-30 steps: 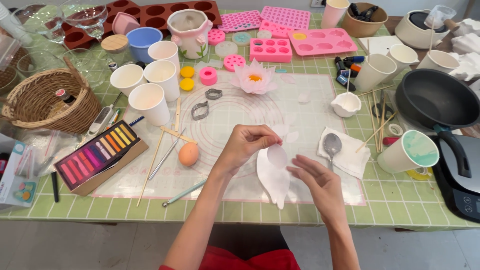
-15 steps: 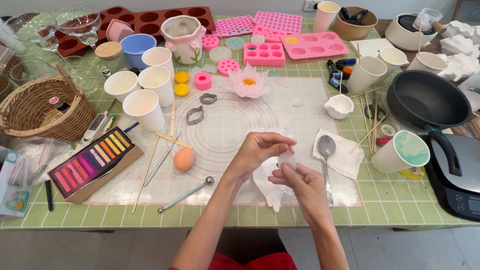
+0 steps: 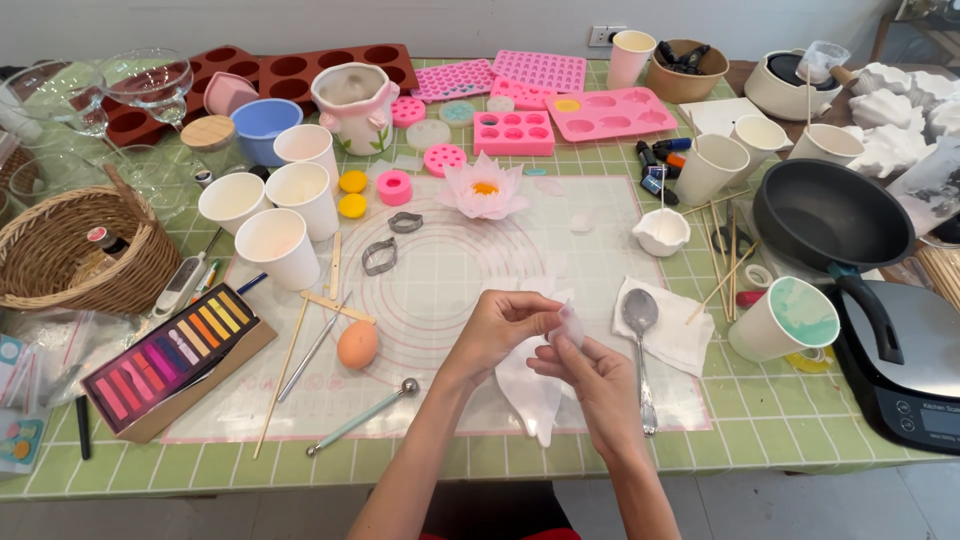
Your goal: Shaping and thinning wax flower petals using a ball tool and assembling them.
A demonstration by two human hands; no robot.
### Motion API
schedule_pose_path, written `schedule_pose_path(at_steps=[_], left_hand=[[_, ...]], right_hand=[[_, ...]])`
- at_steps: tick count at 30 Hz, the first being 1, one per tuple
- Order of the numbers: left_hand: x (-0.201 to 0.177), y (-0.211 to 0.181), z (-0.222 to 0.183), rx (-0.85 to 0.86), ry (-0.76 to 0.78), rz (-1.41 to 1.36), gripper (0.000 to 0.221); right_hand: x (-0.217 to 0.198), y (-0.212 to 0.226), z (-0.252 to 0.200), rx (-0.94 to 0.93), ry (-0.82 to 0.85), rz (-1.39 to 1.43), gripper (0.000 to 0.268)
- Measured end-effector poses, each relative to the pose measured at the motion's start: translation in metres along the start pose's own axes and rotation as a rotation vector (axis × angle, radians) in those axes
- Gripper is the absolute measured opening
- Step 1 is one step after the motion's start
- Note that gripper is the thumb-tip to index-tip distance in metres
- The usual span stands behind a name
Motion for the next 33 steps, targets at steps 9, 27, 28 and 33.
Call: schedule_pose_path(at_steps=[9,27,28,33], left_hand=[[0.011,-0.003,0.0,0.029,0.015,-0.083,0.03],[0.027,-0.027,-0.018,0.078,-0.11,-0.066,0.02],[0.03,-0.027,-0.018,0.078,-0.109,-0.066,0.02],[0.027,-0.026,-0.019,0.094,-0.178,0.249,0.018]], right_hand=[[-0.001,0.009,0.001,-0.044,-0.017,0.047,0.038],[-0.039,0.015,0.004,-0.359,-0.255,-0.304,0.038],[-0.032,0.021,-0.002,-0.36,-0.256,-0.304,0.038],[-0.008,0.049,-0.02,-0.533,-0.195,-0.188,0.038]])
Point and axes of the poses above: each hand's wrist, its own z-axis towards the middle knuckle, its own x-axis out of the palm, y = z × x, the point moved 8 cm from there along z, towards the middle knuckle, and after that the axes turned 13 degrees about x, right-handed, at the moved point
